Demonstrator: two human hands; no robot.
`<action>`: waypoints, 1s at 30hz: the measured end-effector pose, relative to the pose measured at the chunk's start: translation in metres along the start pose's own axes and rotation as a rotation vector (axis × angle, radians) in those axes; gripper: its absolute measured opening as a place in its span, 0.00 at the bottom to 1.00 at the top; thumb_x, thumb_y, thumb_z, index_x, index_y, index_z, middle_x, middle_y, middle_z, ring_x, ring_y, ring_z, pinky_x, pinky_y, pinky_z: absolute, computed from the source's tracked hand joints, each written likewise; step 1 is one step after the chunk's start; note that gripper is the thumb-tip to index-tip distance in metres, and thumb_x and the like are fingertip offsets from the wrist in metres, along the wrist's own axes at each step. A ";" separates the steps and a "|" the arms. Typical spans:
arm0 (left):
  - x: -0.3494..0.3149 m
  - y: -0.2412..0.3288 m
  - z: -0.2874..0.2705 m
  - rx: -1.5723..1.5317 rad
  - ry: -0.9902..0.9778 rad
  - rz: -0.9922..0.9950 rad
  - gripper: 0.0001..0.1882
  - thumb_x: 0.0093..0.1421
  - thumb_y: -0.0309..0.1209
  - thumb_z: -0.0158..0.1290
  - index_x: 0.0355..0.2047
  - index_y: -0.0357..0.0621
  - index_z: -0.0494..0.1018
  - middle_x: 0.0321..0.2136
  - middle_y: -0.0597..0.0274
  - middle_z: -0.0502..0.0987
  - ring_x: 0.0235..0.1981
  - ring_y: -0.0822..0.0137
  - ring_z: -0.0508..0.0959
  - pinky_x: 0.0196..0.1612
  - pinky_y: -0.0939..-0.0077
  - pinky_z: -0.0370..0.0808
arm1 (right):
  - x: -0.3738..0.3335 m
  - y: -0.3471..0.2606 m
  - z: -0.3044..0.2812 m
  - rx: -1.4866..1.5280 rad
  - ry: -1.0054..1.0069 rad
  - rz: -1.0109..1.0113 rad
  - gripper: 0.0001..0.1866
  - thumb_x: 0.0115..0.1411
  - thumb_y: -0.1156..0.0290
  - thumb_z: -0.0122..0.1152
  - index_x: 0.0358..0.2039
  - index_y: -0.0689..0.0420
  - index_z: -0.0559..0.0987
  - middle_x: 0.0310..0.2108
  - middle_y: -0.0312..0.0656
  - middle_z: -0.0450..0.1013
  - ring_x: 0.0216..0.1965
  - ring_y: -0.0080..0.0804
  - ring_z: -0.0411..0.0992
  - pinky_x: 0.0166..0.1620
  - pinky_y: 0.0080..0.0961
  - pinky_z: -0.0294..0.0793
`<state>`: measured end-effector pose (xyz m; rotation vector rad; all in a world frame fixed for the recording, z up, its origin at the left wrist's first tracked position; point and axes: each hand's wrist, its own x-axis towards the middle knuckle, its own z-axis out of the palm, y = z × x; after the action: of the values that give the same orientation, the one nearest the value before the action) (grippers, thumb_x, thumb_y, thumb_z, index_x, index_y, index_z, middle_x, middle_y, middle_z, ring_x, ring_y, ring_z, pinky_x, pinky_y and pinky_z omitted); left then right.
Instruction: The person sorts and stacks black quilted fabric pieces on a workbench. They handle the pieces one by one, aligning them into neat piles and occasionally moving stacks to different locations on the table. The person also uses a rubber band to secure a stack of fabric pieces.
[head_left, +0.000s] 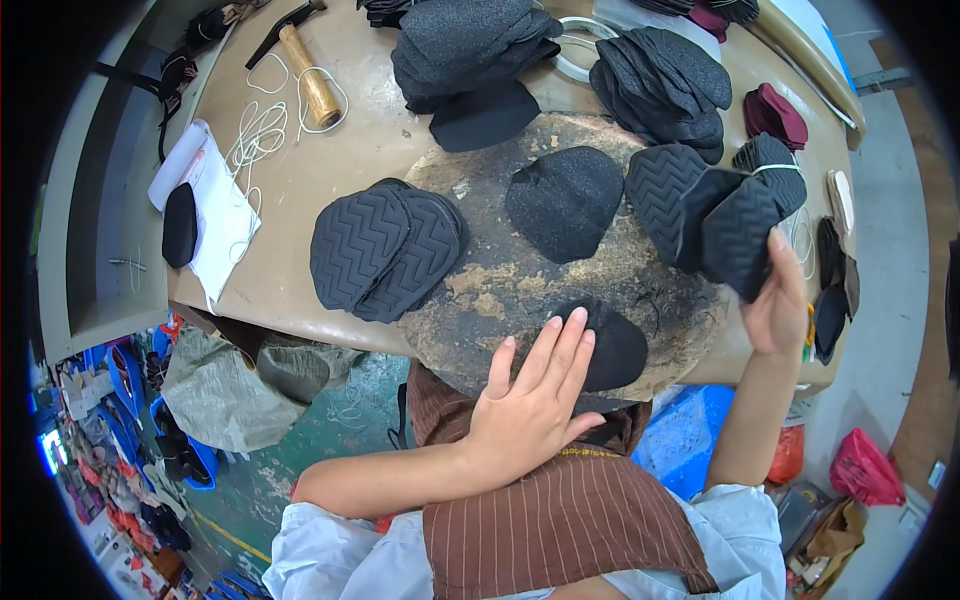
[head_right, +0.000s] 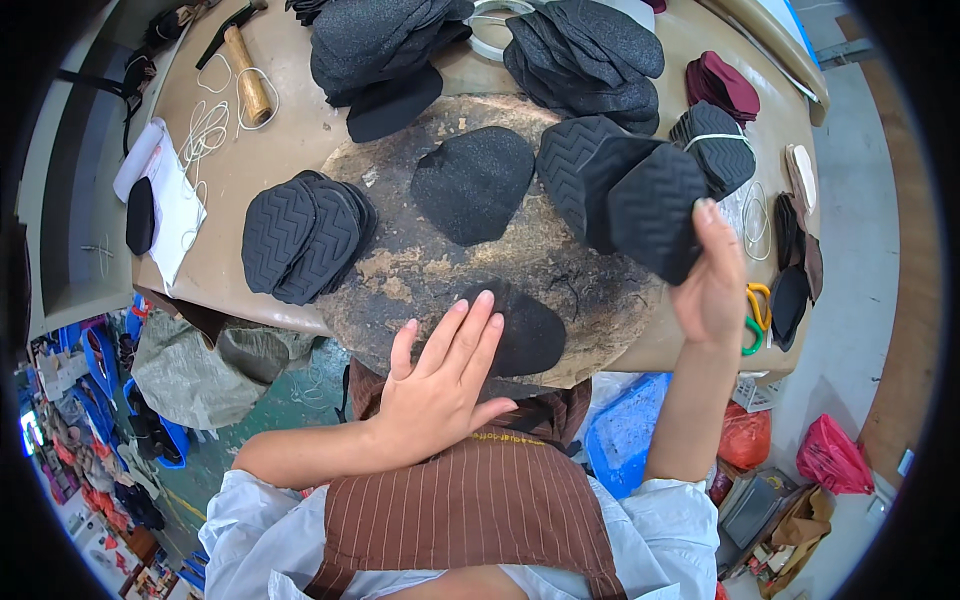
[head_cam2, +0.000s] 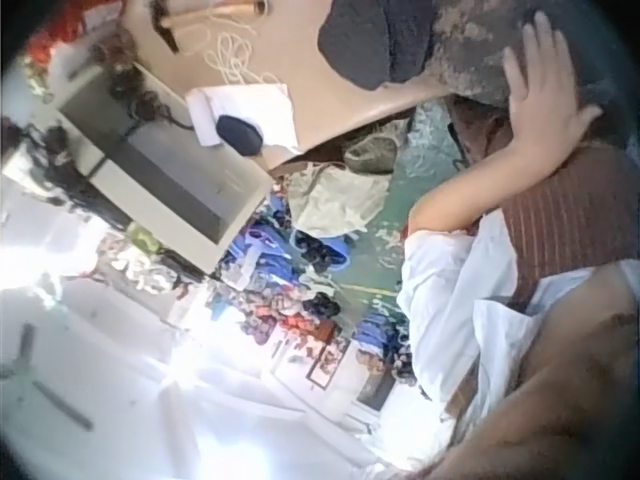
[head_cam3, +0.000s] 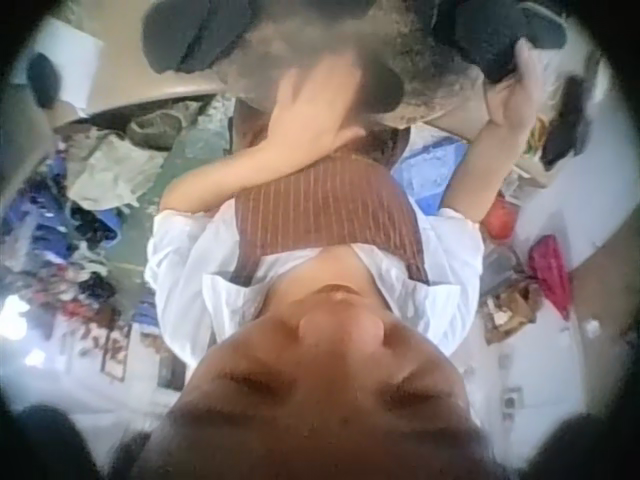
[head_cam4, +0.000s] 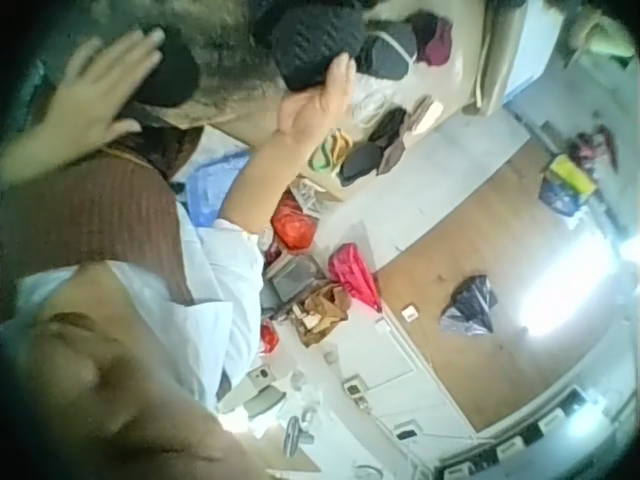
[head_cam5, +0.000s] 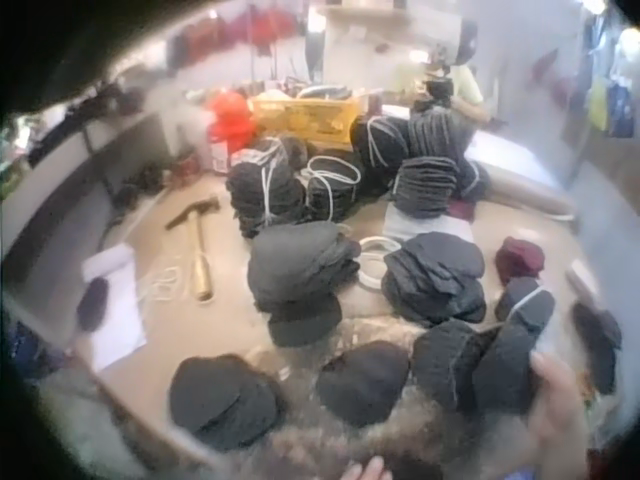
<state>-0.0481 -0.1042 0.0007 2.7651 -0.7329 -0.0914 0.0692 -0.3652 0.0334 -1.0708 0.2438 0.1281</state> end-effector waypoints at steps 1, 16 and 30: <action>-0.003 0.001 0.000 0.000 -0.002 -0.014 0.42 0.50 0.58 0.52 0.58 0.40 0.64 0.63 0.54 0.58 0.62 0.62 0.59 0.61 0.50 0.42 | 0.008 -0.004 -0.001 -0.038 -0.020 0.008 0.16 0.66 0.71 0.46 0.50 0.67 0.71 0.47 0.46 0.73 0.48 0.32 0.73 0.54 0.30 0.71; 0.007 0.004 0.009 0.083 -0.030 0.030 0.40 0.53 0.58 0.48 0.57 0.41 0.65 0.65 0.55 0.55 0.66 0.62 0.54 0.62 0.46 0.41 | -0.029 0.044 0.039 0.013 -0.717 0.265 0.12 0.59 0.65 0.58 0.32 0.62 0.75 0.38 0.53 0.74 0.34 0.35 0.74 0.39 0.27 0.72; -0.034 -0.020 0.004 -0.005 -0.011 -0.005 0.40 0.50 0.58 0.52 0.54 0.40 0.67 0.61 0.50 0.61 0.63 0.56 0.58 0.62 0.43 0.39 | -0.054 0.069 0.052 -0.784 -0.106 0.154 0.05 0.56 0.76 0.63 0.32 0.64 0.78 0.26 0.34 0.75 0.30 0.15 0.71 0.33 0.16 0.70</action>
<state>-0.0691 -0.0719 -0.0085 2.7644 -0.7275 -0.1092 0.0090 -0.2857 0.0125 -1.8171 0.1798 0.4425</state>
